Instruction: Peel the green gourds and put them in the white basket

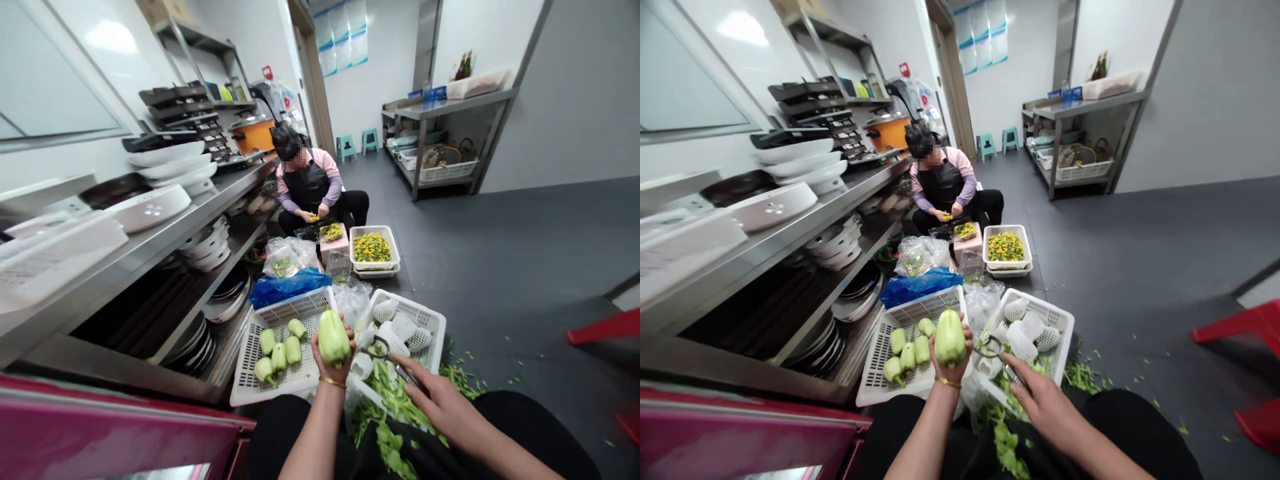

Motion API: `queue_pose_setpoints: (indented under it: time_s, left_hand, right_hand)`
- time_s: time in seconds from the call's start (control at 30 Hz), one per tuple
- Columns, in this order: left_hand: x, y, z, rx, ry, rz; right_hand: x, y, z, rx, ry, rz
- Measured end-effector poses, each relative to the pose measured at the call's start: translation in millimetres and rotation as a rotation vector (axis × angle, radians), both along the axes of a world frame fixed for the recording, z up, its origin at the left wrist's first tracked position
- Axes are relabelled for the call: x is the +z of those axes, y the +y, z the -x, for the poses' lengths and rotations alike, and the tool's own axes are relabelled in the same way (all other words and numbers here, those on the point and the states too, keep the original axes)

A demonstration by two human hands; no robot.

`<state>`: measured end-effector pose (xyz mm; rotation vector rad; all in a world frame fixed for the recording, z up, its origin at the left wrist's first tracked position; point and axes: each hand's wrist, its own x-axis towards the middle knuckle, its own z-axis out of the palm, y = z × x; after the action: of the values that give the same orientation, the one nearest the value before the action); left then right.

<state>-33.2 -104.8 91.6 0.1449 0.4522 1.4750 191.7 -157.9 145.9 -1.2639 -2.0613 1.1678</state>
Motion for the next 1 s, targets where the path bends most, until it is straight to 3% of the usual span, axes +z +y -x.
queue_pose_setpoints:
  time_s: [0.13, 0.23, 0.37, 0.5, 0.73, 0.83, 0.93, 1.0]
  left_hand:
    - [7.6, -7.8, 0.1, -0.221, 0.097, -0.065]
    - [7.2, -12.7, -2.3, -0.294, 0.134, -0.093]
    - [0.0, -15.9, -7.5, -0.280, 0.177, -0.082]
    - [-4.4, -14.8, -8.5, -0.320, 0.171, -0.091]
    - [-3.8, -7.5, -2.5, -0.159, 0.116, -0.091]
    - [-4.0, -2.8, -2.6, -0.103, 0.053, 0.077]
    - [-2.3, -1.5, -1.7, -0.155, -0.046, 0.269]
    - [1.0, -4.3, 0.0, -0.190, -0.061, 0.244]
  right_hand:
    - [18.9, 15.8, -2.8, -0.060, 0.012, -0.004]
    - [25.8, 15.5, 3.4, -0.034, 0.080, -0.048]
    - [31.5, 16.0, 22.6, -0.036, 0.156, -0.071]
    - [25.4, 1.7, 29.2, -0.042, 0.155, -0.065]
    - [9.3, -47.2, -18.7, 0.176, 0.029, 0.108]
    - [5.8, -35.7, -37.1, 0.094, -0.039, 0.139]
    - [2.9, -13.5, -39.6, -0.009, -0.108, 0.157]
    - [4.4, -3.0, -32.6, -0.047, -0.090, 0.169]
